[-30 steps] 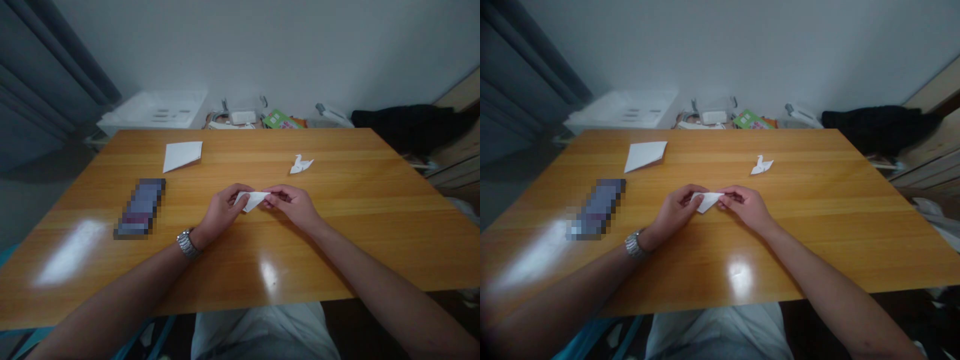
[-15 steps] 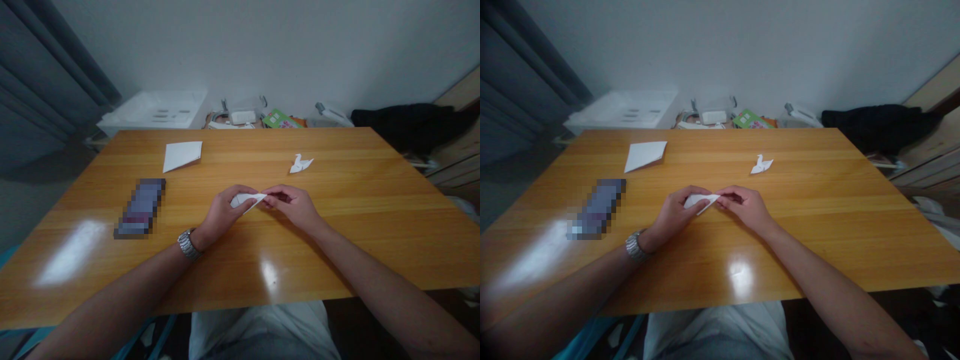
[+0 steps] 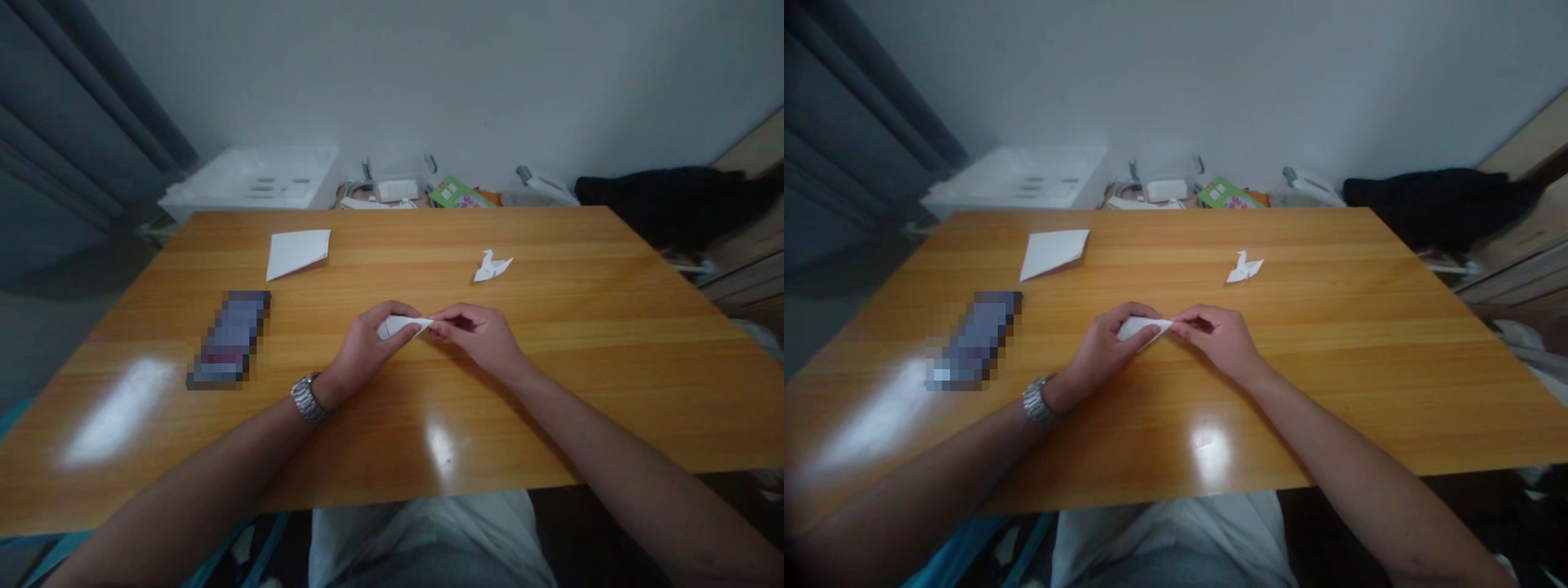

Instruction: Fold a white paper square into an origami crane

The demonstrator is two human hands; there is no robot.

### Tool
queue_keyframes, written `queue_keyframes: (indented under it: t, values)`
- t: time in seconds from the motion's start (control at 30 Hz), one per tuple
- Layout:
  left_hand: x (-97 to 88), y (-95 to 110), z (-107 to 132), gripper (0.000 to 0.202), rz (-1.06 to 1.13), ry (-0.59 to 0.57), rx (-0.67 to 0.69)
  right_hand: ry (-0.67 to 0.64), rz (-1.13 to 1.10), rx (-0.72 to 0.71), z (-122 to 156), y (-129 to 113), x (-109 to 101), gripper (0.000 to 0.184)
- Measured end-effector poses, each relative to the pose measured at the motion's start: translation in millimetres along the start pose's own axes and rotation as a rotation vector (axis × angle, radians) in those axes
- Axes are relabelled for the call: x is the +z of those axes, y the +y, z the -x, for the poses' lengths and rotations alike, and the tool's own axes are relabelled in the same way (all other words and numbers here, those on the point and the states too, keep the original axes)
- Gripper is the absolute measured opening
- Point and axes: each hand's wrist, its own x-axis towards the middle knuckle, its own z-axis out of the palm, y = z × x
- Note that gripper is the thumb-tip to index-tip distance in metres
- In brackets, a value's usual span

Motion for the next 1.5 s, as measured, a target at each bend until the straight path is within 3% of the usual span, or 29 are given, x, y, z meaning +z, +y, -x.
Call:
queue_keyframes:
  t: [0.67, 1.07, 1.5]
  values:
    - [0.3, 6.1, -0.6, 0.019, -0.021, 0.015, -0.022, -0.045, 0.016, -0.001, 3.4, -6.1, 7.0, 0.024]
    - [1.5, 0.0, 0.7, 0.017, -0.068, -0.066, 0.051, -0.086, 0.211, -0.074, 2.1, -13.4, 3.3, 0.02]
    - [-0.2, 2.4, -0.9, 0.018, -0.014, -0.076, 0.026, -0.1, 0.072, 0.018, 1.2, -7.6, 5.7, 0.024]
